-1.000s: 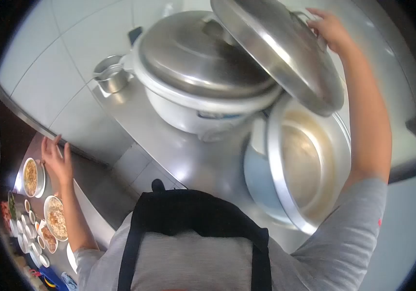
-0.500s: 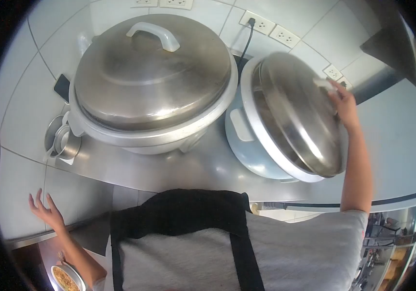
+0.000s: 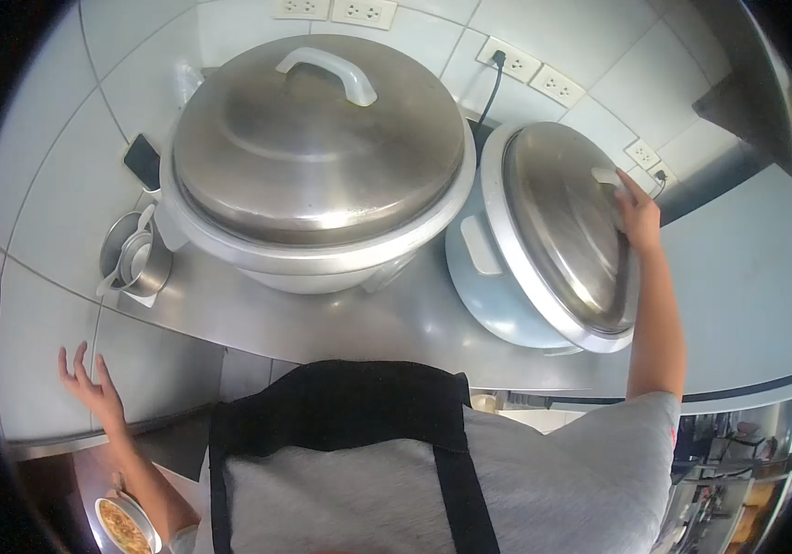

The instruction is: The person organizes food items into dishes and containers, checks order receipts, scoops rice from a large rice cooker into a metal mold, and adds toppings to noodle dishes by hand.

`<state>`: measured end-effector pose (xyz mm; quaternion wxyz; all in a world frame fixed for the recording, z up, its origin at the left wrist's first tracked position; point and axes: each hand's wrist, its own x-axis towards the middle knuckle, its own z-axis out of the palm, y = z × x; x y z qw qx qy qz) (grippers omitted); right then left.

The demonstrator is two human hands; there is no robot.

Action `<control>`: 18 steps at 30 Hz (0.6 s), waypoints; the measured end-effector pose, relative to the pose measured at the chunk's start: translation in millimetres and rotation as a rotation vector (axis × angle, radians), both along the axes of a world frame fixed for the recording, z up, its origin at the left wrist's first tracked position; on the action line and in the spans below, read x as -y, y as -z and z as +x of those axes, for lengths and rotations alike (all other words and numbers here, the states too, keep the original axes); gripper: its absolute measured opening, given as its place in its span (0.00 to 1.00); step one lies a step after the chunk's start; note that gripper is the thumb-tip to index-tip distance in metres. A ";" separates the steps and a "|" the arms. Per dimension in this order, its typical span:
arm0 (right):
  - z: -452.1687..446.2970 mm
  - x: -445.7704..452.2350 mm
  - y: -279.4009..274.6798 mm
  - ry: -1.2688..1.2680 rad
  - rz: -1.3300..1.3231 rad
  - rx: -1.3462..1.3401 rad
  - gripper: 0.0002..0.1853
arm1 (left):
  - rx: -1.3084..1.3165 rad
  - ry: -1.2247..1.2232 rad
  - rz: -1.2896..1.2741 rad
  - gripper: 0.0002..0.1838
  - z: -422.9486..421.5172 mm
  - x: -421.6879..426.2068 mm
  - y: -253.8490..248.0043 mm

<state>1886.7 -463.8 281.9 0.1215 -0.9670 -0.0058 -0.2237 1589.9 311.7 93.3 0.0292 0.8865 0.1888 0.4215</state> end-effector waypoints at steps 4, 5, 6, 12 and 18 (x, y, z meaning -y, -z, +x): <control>-1.0 -4.1 2.2 0.027 -0.025 -0.034 0.21 | -0.069 -0.119 -0.026 0.16 -32.7 -5.1 7.9; -5.1 -4.7 -1.9 0.028 -0.018 -0.075 0.22 | -0.081 -0.133 -0.011 0.16 -38.3 -7.9 11.1; -6.1 -8.1 -6.2 0.026 -0.012 -0.122 0.23 | -0.097 -0.149 0.002 0.16 -44.2 -10.5 14.1; 27.1 -199.2 -43.5 -0.434 -0.163 -0.049 0.30 | -0.008 -0.093 -0.050 0.15 -19.9 -3.6 -3.5; 88.2 -404.5 -32.0 -0.731 0.005 -0.269 0.26 | 0.118 0.101 -0.086 0.15 24.2 35.7 -42.8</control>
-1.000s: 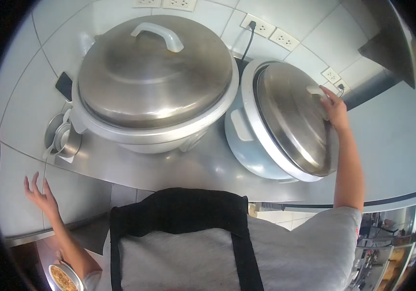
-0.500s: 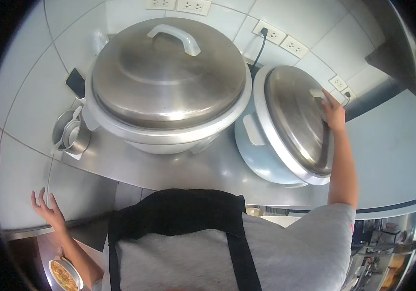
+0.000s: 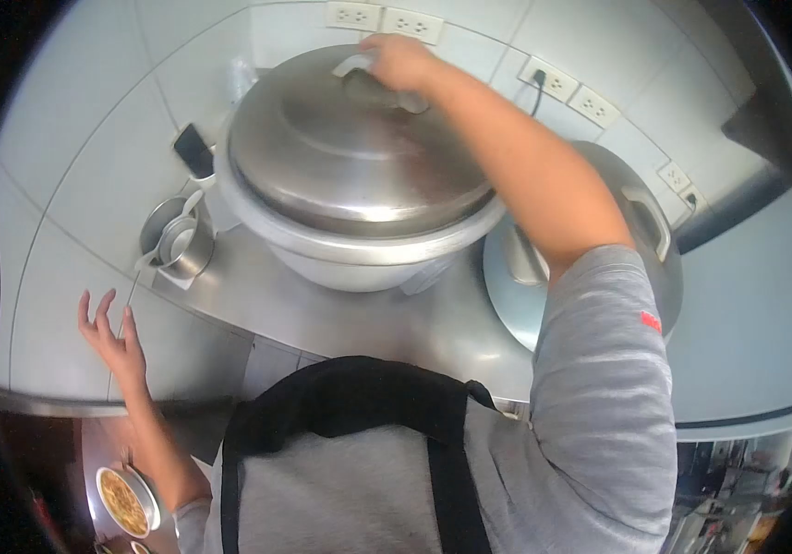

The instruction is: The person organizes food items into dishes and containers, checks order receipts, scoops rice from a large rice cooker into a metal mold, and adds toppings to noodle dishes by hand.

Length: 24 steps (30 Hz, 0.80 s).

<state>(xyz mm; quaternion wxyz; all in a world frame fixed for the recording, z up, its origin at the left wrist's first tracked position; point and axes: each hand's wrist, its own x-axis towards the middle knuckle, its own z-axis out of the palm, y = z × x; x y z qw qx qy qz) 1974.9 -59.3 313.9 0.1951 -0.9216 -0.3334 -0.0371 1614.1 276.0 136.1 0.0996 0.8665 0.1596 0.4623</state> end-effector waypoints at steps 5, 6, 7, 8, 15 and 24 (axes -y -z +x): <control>11.5 5.3 -2.4 -0.033 0.114 -0.190 0.24 | -0.005 -0.050 -0.022 0.15 -1.5 0.9 8.8; 17.2 8.5 -4.7 -0.047 0.131 -0.118 0.24 | -0.011 -0.041 -0.035 0.15 0.1 2.3 9.3; 18.1 17.8 -16.3 -0.073 0.142 -0.032 0.24 | -0.026 -0.044 -0.041 0.15 -1.5 2.7 9.0; 15.1 30.5 -34.9 -0.094 0.150 0.050 0.24 | -0.044 -0.044 -0.050 0.15 -3.3 3.4 9.6; -1.5 237.2 -118.5 0.228 0.071 -0.033 0.26 | -0.113 -0.123 -0.172 0.15 -42.5 -24.4 46.6; 5.3 366.4 -41.7 0.632 -0.100 -0.146 0.30 | -0.166 -0.092 -0.219 0.15 -14.3 -30.0 60.1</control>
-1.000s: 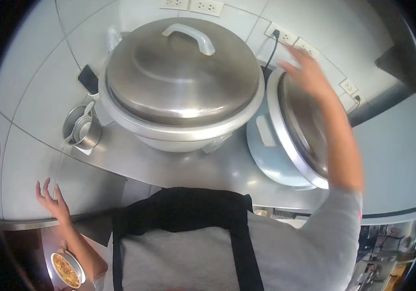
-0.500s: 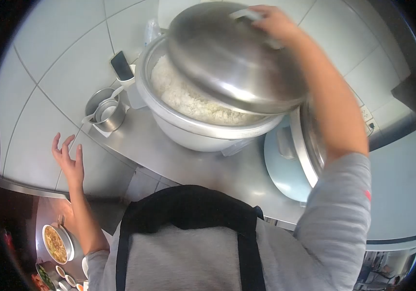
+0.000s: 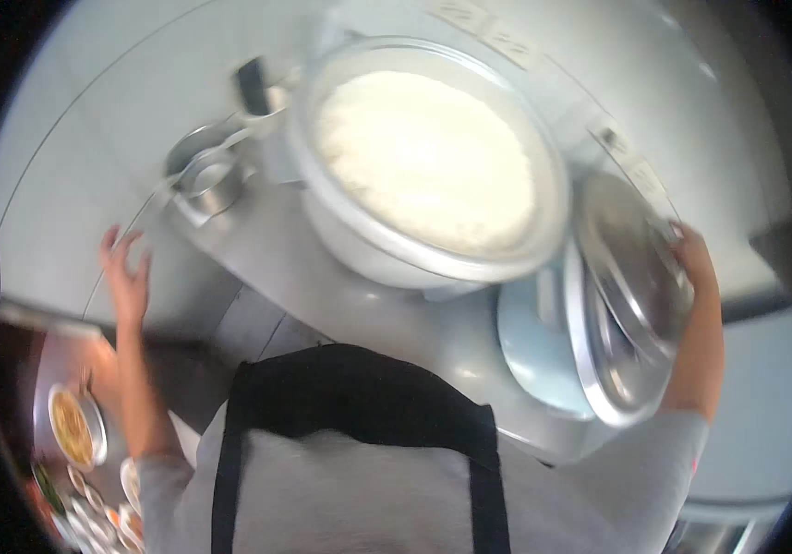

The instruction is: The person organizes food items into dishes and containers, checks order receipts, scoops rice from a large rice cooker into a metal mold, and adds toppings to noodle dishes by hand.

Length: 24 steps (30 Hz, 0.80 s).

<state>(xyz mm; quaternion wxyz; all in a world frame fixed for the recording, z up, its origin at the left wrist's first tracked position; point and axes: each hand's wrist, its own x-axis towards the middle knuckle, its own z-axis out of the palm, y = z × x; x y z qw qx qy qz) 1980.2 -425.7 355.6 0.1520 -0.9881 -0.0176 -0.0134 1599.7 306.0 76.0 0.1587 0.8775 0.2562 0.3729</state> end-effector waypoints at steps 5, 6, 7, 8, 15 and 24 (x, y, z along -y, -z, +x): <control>53.7 30.8 16.8 0.018 -0.065 -0.060 0.30 | -0.010 0.134 -0.120 0.13 23.9 -8.6 12.0; 62.3 31.9 12.4 0.013 -0.176 -0.132 0.29 | -0.003 0.216 -0.207 0.13 26.8 -8.5 12.3; 69.1 31.3 5.1 0.022 -0.288 -0.200 0.29 | -0.038 0.241 -0.287 0.13 27.3 -3.4 6.1; 86.5 32.2 -6.3 -0.124 -0.533 -0.177 0.28 | -0.071 0.274 -0.367 0.13 29.0 1.8 -2.2; -38.0 -390.2 -44.6 -0.873 -0.535 0.307 0.11 | 0.167 0.294 -0.029 0.14 101.0 -50.3 -12.2; -101.5 -722.8 144.0 -1.341 -1.052 0.012 0.18 | -0.578 0.028 0.024 0.07 184.0 -67.6 22.8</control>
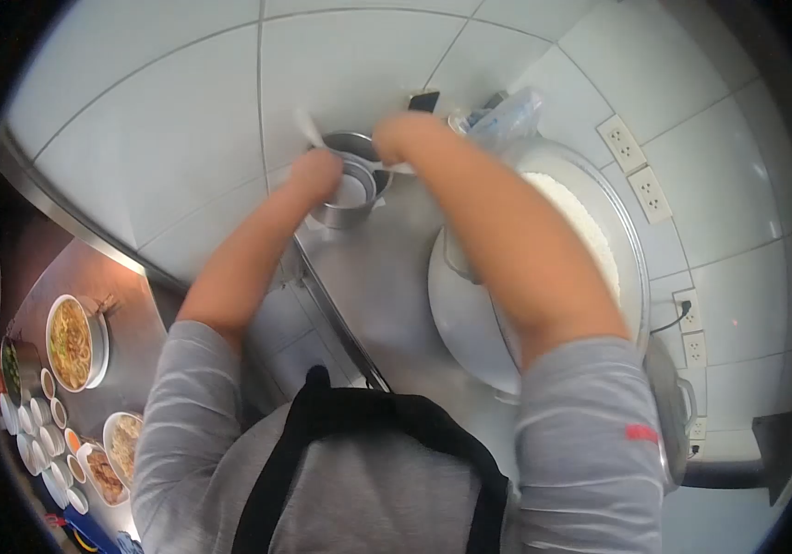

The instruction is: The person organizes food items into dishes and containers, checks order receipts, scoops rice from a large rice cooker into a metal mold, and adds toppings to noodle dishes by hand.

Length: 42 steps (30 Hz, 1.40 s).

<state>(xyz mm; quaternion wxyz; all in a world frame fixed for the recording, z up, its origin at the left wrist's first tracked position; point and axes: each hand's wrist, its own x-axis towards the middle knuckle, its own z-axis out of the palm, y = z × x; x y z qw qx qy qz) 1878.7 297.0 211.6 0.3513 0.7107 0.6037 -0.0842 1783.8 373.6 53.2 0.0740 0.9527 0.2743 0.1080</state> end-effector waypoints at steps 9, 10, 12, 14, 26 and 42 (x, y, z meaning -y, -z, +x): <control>24.5 -9.8 74.4 0.135 0.184 -0.080 0.10 | 0.145 -0.047 -0.040 0.11 5.2 -6.6 -18.4; 20.7 -10.8 62.0 0.141 0.137 -0.048 0.10 | 0.124 -0.012 -0.024 0.11 5.3 -5.4 -24.1; 10.7 -16.2 13.7 0.161 0.043 0.016 0.10 | 0.085 0.052 -0.028 0.11 13.0 -11.3 -20.6; 10.2 -6.6 -26.5 0.027 0.190 0.077 0.13 | 0.060 0.100 -0.033 0.12 12.2 -10.2 -27.7; 158.0 270.7 -120.6 0.453 0.297 0.644 0.09 | 0.204 0.156 -0.152 0.22 -3.2 15.5 -54.2; 68.0 356.0 -38.8 -0.075 0.548 0.389 0.07 | 0.467 0.355 0.419 0.18 -35.9 32.6 -38.5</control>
